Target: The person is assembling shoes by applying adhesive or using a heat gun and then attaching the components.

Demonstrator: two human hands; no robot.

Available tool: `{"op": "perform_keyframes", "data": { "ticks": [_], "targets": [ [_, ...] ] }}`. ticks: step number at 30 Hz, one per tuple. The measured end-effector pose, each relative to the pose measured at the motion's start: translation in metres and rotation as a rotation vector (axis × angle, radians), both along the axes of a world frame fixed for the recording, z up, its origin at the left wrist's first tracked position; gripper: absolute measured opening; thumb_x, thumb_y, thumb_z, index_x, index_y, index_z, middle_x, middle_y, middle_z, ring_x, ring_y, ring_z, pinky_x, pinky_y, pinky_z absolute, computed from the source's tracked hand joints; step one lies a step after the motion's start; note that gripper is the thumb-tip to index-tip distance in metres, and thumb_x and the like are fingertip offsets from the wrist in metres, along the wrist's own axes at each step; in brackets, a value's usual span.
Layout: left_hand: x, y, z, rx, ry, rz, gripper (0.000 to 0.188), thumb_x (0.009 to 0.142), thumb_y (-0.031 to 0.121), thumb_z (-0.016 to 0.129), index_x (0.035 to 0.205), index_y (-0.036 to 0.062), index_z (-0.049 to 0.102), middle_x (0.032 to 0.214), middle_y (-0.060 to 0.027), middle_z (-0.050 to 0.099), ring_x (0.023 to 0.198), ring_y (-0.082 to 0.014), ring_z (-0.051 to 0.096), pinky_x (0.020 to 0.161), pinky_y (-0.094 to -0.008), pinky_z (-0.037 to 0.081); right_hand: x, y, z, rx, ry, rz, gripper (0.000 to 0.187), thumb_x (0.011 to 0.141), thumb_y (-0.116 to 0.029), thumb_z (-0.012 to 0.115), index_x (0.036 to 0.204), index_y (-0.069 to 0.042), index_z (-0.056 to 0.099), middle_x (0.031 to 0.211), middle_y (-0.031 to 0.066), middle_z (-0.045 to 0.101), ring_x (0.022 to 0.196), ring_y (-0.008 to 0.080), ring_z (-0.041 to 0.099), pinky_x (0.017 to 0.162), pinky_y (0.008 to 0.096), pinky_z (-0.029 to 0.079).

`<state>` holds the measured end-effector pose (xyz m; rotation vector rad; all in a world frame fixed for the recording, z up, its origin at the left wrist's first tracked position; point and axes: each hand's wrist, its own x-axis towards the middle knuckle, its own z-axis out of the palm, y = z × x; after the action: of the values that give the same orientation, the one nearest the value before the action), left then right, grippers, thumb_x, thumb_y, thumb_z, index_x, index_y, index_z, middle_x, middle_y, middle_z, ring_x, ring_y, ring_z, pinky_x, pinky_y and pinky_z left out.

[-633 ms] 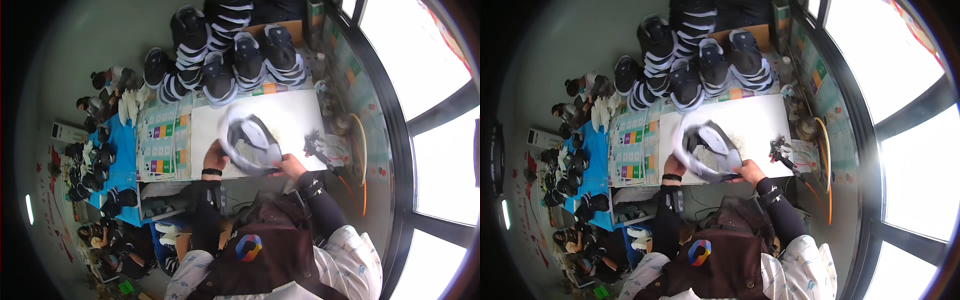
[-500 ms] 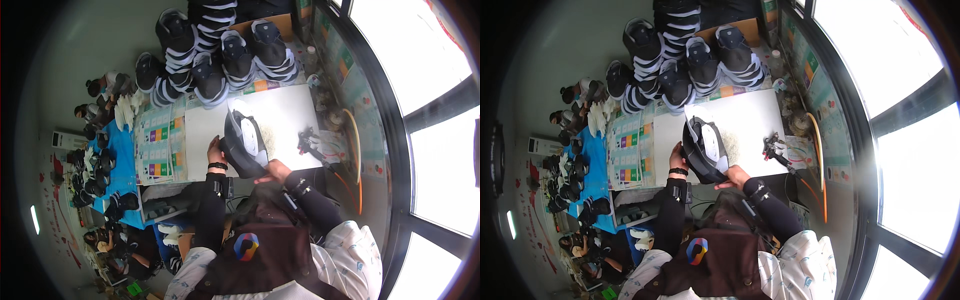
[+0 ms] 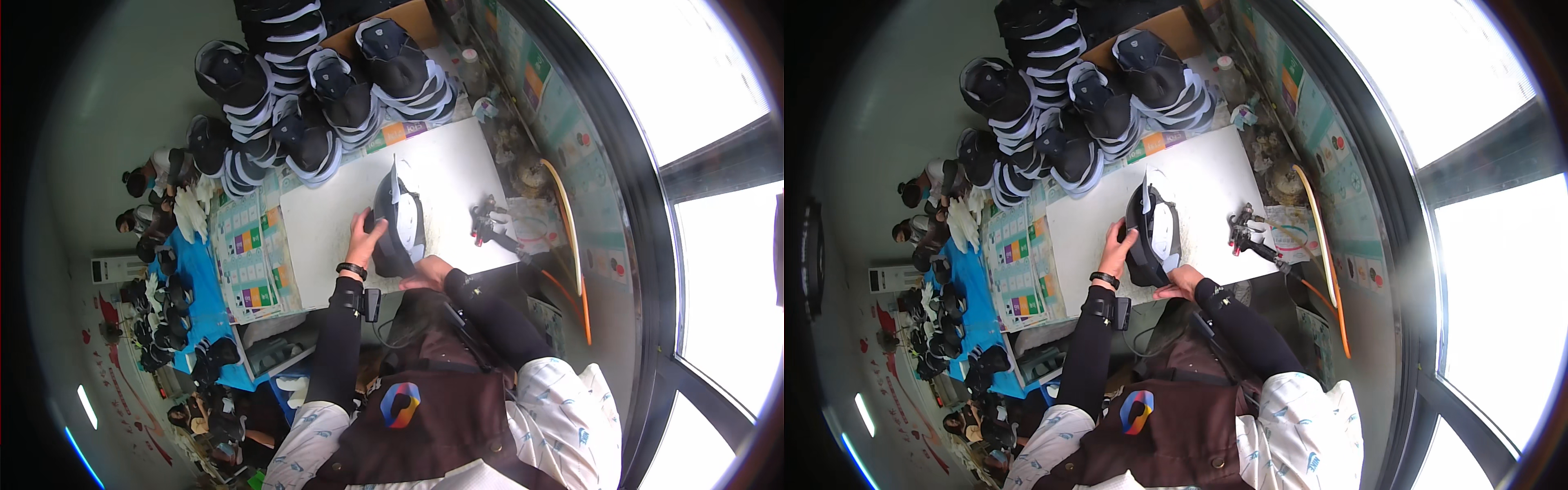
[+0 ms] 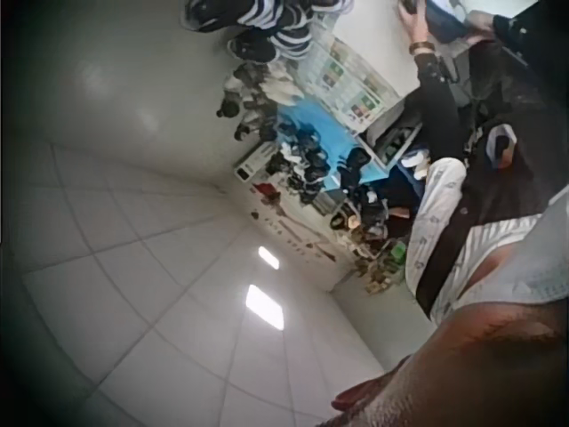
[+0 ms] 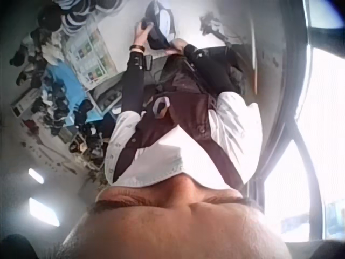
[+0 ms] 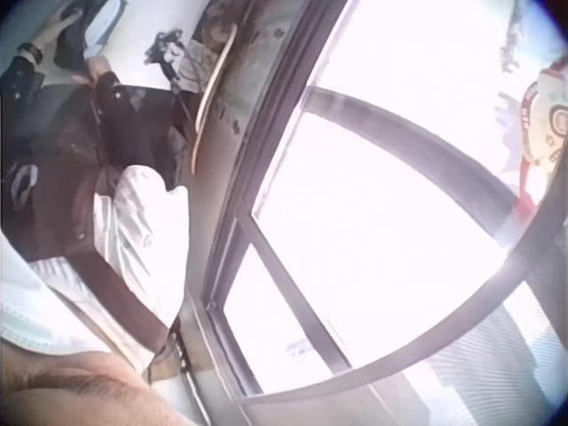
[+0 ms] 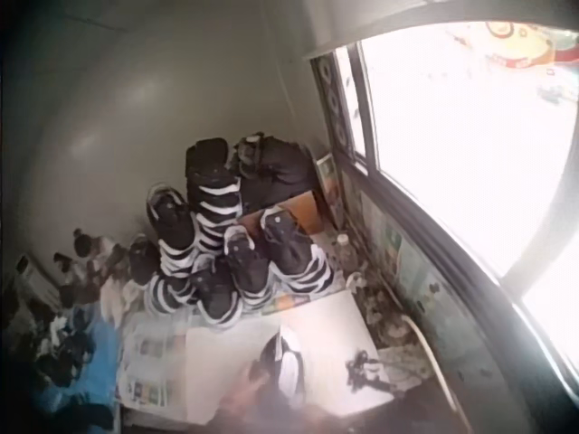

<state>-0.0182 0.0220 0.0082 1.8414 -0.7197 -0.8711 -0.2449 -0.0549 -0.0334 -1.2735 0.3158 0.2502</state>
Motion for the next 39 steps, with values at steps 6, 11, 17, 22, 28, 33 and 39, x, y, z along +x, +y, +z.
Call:
{"op": "perform_keyframes", "data": {
  "ticks": [6,11,17,22,28,33,39],
  "targets": [
    [-0.032,-0.055,-0.011,0.386,-0.499,-0.213,0.117,0.072,0.06,0.089,0.156,-0.0016,0.035,0.162,-0.0329,0.026,0.154,-0.0463,0.025,0.124,-0.0485,0.03,0.013,0.006,-0.052,0.66,0.362,-0.433,0.048,0.111,-0.027,0.044,0.119,0.019,0.056,0.117,0.0329,0.072,0.102,0.0376,0.076,0.087,0.0396,0.066],
    [0.036,-0.033,-0.044,0.312,-0.346,-0.269,0.091,0.084,0.051,0.081,0.151,-0.0006,0.046,0.152,-0.0253,0.041,0.145,-0.0404,0.039,0.121,-0.0447,0.035,-0.001,-0.018,-0.012,0.14,0.46,-0.153,0.044,0.106,-0.033,0.053,0.125,0.006,0.06,0.1,0.0228,0.076,0.085,0.0341,0.078,0.065,0.0386,0.064],
    [0.077,-0.029,-0.045,0.263,0.042,-0.392,0.083,0.088,0.047,0.078,0.15,0.0012,0.049,0.15,-0.021,0.043,0.142,-0.0327,0.043,0.12,-0.0411,0.036,-0.093,-0.065,-0.025,-1.629,0.618,-0.473,0.044,0.089,-0.022,0.07,0.126,-0.002,0.058,0.125,0.0139,0.058,0.121,0.0338,0.056,0.086,0.0416,0.058],
    [0.053,-0.029,-0.038,0.242,-0.127,-0.455,0.085,0.088,0.044,0.078,0.153,0.0009,0.044,0.155,-0.0228,0.038,0.148,-0.0374,0.035,0.124,-0.0422,0.03,-0.115,-0.094,-0.057,-1.653,0.487,-0.245,0.037,0.093,-0.014,0.061,0.128,-0.002,0.057,0.124,0.0128,0.057,0.121,0.0305,0.057,0.089,0.0391,0.058],
    [0.051,-0.018,-0.031,0.244,-0.199,-0.45,0.087,0.089,0.045,0.076,0.154,-0.0005,0.042,0.159,-0.0255,0.035,0.151,-0.0396,0.031,0.125,-0.0431,0.029,-0.107,-0.099,-0.029,-1.219,0.166,-0.641,0.047,0.077,0.003,0.067,0.123,0.002,0.057,0.118,0.0248,0.06,0.115,0.0458,0.057,0.095,0.0514,0.05],
    [0.05,-0.024,-0.032,0.249,-0.172,-0.431,0.087,0.088,0.046,0.076,0.154,0.0005,0.044,0.16,-0.0259,0.034,0.151,-0.04,0.031,0.125,-0.0436,0.03,-0.068,-0.067,0.048,-0.601,0.04,-0.351,0.037,0.082,-0.006,0.06,0.118,-0.006,0.067,0.1,0.0252,0.071,0.097,0.0469,0.067,0.087,0.0528,0.053],
    [0.047,-0.027,-0.028,0.292,-0.176,-0.43,0.08,0.089,0.041,0.077,0.153,0.0048,0.046,0.154,-0.021,0.038,0.145,-0.0358,0.039,0.122,-0.0417,0.033,-0.043,-0.056,0.079,-0.727,0.186,-0.518,0.026,0.085,-0.009,0.059,0.109,-0.006,0.066,0.086,0.0266,0.069,0.086,0.0484,0.068,0.078,0.0545,0.053]
  ]
}}
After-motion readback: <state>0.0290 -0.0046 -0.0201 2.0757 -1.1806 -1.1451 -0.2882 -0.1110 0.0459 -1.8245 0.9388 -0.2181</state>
